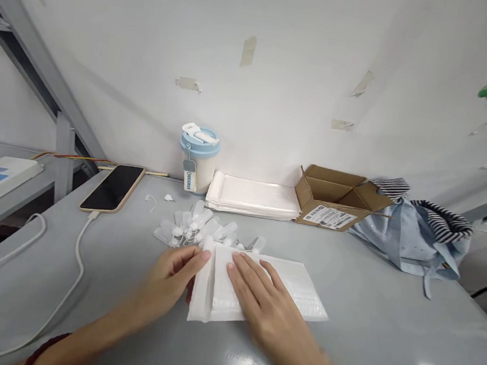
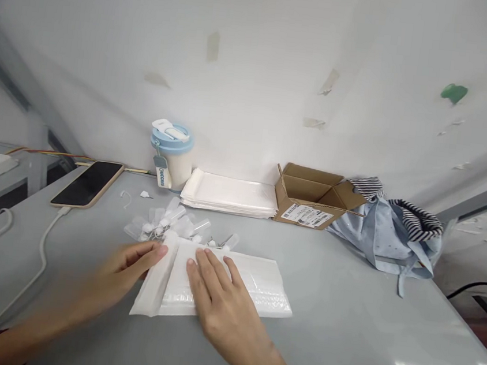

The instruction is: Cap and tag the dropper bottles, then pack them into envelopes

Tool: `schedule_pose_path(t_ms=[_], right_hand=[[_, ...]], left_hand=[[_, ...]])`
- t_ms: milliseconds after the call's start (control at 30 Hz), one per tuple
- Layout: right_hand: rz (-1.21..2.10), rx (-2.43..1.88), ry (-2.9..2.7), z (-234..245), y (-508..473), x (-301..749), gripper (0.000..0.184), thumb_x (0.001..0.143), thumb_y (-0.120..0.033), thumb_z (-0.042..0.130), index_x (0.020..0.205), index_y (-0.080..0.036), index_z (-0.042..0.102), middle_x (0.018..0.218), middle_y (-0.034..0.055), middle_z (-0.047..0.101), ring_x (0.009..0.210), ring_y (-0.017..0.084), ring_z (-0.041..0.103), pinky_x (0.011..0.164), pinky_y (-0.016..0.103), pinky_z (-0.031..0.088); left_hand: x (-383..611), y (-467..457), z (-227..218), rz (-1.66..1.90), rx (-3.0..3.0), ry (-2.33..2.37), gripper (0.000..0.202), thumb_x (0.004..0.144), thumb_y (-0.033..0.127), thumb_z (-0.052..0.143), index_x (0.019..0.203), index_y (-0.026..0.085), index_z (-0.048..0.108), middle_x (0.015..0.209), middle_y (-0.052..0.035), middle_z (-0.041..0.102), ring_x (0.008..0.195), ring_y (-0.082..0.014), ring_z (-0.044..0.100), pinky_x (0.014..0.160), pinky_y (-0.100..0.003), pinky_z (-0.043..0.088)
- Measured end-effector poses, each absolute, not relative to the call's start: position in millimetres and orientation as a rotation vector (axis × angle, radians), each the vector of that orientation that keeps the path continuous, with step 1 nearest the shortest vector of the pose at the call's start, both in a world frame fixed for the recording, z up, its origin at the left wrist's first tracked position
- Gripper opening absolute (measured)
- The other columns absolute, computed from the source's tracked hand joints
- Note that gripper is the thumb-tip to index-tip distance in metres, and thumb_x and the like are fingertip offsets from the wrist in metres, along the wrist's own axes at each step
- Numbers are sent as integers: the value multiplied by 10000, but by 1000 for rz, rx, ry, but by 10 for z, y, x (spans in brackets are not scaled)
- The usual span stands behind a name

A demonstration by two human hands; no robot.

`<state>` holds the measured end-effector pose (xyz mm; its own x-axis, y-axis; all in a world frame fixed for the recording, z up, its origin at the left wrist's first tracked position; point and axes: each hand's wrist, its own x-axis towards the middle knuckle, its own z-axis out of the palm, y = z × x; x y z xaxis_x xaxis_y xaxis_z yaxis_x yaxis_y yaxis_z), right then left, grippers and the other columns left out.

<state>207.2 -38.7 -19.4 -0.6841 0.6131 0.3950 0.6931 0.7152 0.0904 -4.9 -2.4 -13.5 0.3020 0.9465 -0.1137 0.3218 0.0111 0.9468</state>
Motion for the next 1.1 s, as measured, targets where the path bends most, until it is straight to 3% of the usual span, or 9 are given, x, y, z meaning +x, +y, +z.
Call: schedule_pose_path(t_ms=[100, 233, 333, 500, 633, 700, 833, 1000, 1100], right_hand=[[-359, -1033, -2549, -172, -376, 2085, 391, 931, -17, 284, 1212, -65, 552, 1257, 191, 601, 1182, 295, 539, 899, 469, 473], [-374, -1011, -2488, -148, -352, 2147, 325, 960, -66, 325, 1097, -101, 617, 1177, 153, 659, 1112, 255, 591, 872, 428, 472], [-386, -959, -2413, -143, -327, 2219, 284, 957, -65, 362, 1046, -113, 627, 1081, 124, 706, 1027, 212, 634, 862, 384, 461], [-408, -987, -2262, -112, -287, 2384, 282, 918, 1, 375, 949, -154, 608, 900, 67, 738, 878, 157, 673, 896, 372, 398], [-518, -1035, -2120, -46, -175, 2598, 190, 910, -42, 449, 925, -183, 575, 797, 36, 717, 712, 132, 648, 844, 354, 398], [-631, -1133, -1970, -35, -88, 2757, 103, 899, -141, 551, 989, -190, 566, 832, 57, 706, 767, 167, 641, 805, 348, 403], [-661, -1418, -1750, -102, 62, 3118, 283, 884, -267, 574, 1143, -159, 538, 1089, 154, 631, 1031, 274, 569, 868, 413, 401], [-235, -1718, -1938, -257, 141, 3366, 284, 867, -370, 585, 1062, -166, 610, 1058, 127, 625, 1013, 276, 557, 841, 393, 443], [-95, -1809, -2008, -345, 161, 3382, 282, 827, -411, 633, 1005, -193, 656, 982, 100, 646, 939, 273, 584, 770, 375, 471]], left_hand=[[-66, -82, -153, 966, 1995, 1037, 216, 922, 279, 427, 916, 184, 621, 845, -46, 654, 756, -171, 616, 693, -283, 515], [-44, -110, -205, 1016, 2620, 612, 240, 863, 195, 547, 1090, 143, 602, 1188, -144, 601, 1103, -259, 541, 951, -409, 463], [35, -87, -264, 1039, 2851, 553, 345, 870, 294, 594, 1144, 85, 576, 1141, -169, 642, 1113, -280, 553, 937, -413, 493], [241, -2, -272, 1304, 3024, 638, 279, 868, 5, 490, 1117, 88, 586, 1011, -109, 709, 1009, -217, 632, 897, -345, 529], [520, 157, -85, 1192, 2685, 705, 224, 897, 71, 427, 951, 141, 633, 802, -64, 699, 776, -186, 655, 722, -318, 547], [723, 287, 25, 898, 2278, 987, 167, 883, 158, 487, 805, 156, 634, 677, -24, 643, 669, -178, 620, 644, -302, 514], [1184, 596, 87, 651, 2053, 1068, 225, 899, 178, 490, 704, 129, 590, 602, 4, 603, 543, -138, 604, 551, -255, 498], [1585, 880, -134, 356, 1951, 1047, 262, 919, 292, 555, 1129, 136, 573, 1083, -74, 624, 887, -190, 638, 752, -372, 550], [1657, 960, -236, 281, 1998, 1079, 304, 913, 294, 564, 1180, 150, 550, 1167, -88, 591, 970, -217, 617, 808, -413, 535]])
